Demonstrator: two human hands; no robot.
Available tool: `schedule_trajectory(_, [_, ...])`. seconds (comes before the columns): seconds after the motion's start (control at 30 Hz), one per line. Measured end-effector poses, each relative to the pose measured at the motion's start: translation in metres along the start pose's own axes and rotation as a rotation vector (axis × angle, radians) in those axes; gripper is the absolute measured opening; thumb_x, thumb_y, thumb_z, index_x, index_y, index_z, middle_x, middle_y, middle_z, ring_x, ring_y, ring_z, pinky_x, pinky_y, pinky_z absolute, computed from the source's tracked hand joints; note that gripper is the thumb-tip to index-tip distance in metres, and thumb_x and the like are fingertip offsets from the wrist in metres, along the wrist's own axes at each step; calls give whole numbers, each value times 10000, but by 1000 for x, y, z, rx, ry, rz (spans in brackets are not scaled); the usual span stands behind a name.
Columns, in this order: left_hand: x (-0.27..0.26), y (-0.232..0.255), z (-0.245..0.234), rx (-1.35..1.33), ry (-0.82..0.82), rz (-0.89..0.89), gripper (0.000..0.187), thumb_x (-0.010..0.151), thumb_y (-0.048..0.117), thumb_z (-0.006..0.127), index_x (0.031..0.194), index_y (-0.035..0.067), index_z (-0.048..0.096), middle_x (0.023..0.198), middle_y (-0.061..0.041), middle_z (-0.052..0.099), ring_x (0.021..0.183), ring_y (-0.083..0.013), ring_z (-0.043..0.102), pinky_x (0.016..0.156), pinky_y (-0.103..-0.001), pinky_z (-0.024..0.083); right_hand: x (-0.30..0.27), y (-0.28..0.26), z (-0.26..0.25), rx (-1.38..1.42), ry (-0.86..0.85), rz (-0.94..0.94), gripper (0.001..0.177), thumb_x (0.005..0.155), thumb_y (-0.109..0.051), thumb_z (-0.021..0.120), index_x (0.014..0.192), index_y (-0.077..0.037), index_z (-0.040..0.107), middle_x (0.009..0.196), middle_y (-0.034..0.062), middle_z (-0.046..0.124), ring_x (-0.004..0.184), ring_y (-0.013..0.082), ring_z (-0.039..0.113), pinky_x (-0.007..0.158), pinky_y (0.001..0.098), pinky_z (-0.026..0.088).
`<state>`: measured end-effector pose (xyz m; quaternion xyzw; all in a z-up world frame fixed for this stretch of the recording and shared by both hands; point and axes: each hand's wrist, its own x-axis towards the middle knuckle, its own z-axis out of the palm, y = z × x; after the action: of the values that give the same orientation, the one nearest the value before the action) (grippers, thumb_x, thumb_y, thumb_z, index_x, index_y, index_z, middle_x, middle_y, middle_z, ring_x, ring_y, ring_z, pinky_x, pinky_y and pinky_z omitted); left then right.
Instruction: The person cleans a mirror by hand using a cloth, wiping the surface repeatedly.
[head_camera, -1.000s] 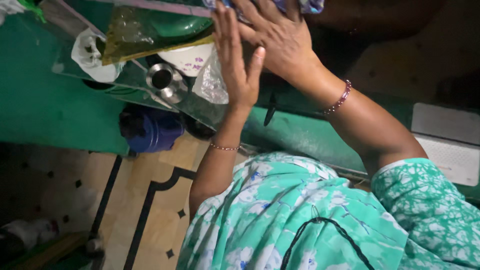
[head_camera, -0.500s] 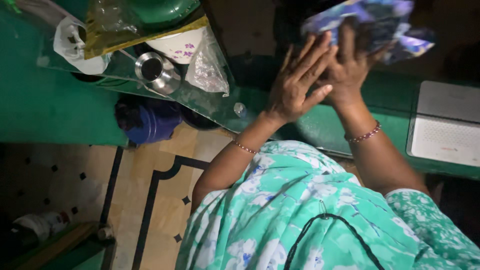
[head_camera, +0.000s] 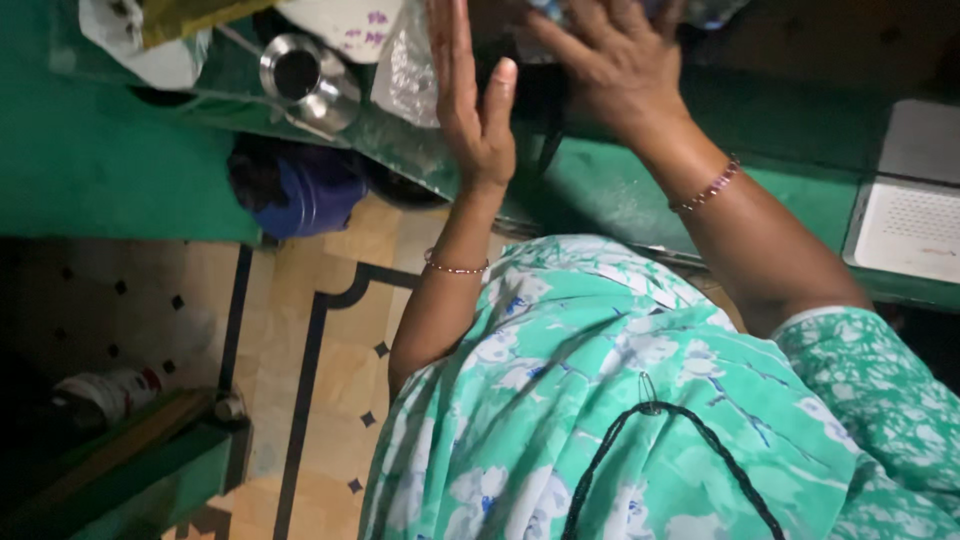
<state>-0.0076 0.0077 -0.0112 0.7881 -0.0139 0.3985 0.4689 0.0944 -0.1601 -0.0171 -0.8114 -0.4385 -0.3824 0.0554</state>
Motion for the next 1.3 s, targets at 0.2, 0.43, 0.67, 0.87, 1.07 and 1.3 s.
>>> schedule_trajectory(0.2, [-23, -27, -7, -302, -40, -203, 417, 1191, 261, 472, 1549, 47, 477, 1608, -70, 479, 1523, -187, 412, 1287, -306, 294, -21, -33, 51, -33, -198, -142, 390, 990, -265, 585, 1362, -354, 663, 1572, -61, 485, 1485, 144, 413, 1258, 546, 146])
schedule_trajectory(0.43, [-37, -46, 3, -357, -14, -331, 540, 1158, 377, 470, 1587, 50, 472, 1615, -103, 446, 1542, -226, 387, 1289, -334, 297, -59, -57, 98, 72, -510, -273, 324, 988, -324, 540, 1258, -287, 715, 1698, -70, 357, 1554, 133, 326, 1181, 374, 239])
schedule_trajectory(0.67, [-47, -46, 13, -324, -69, -356, 549, 1150, 424, 467, 1576, 78, 490, 1636, -104, 442, 1564, -235, 375, 1327, -362, 306, -96, -55, 100, -102, -727, -463, 429, 917, -335, 515, 1333, -312, 617, 1671, -104, 257, 1533, 106, 246, 1236, 369, 169])
schedule_trajectory(0.87, [-62, -50, 45, -174, -203, -425, 542, 1127, 437, 485, 1562, 114, 502, 1668, -125, 452, 1564, -284, 440, 1273, -370, 371, -142, -19, 84, -81, -699, -379, 485, 961, -309, 471, 1440, -325, 547, 1696, -112, 278, 1526, 82, 300, 1249, 347, 203])
schedule_trajectory(1.07, [-84, -39, 85, -8, -331, -453, 604, 1072, 468, 528, 1566, 128, 462, 1667, -209, 359, 1535, -369, 405, 1215, -387, 397, -189, 16, 64, -70, -733, -304, 522, 957, -302, 452, 1472, -365, 500, 1628, -115, 382, 1468, 82, 389, 1230, 378, 265])
schedule_trajectory(1.3, [-95, 14, 124, -65, -511, -342, 748, 1035, 474, 578, 1628, 134, 274, 1727, -238, 142, 1552, -409, 341, 1200, -401, 399, -255, 60, 57, -129, -682, -236, 396, 1022, -350, 451, 1407, -385, 540, 1558, -179, 472, 1429, 44, 467, 1254, 421, 320])
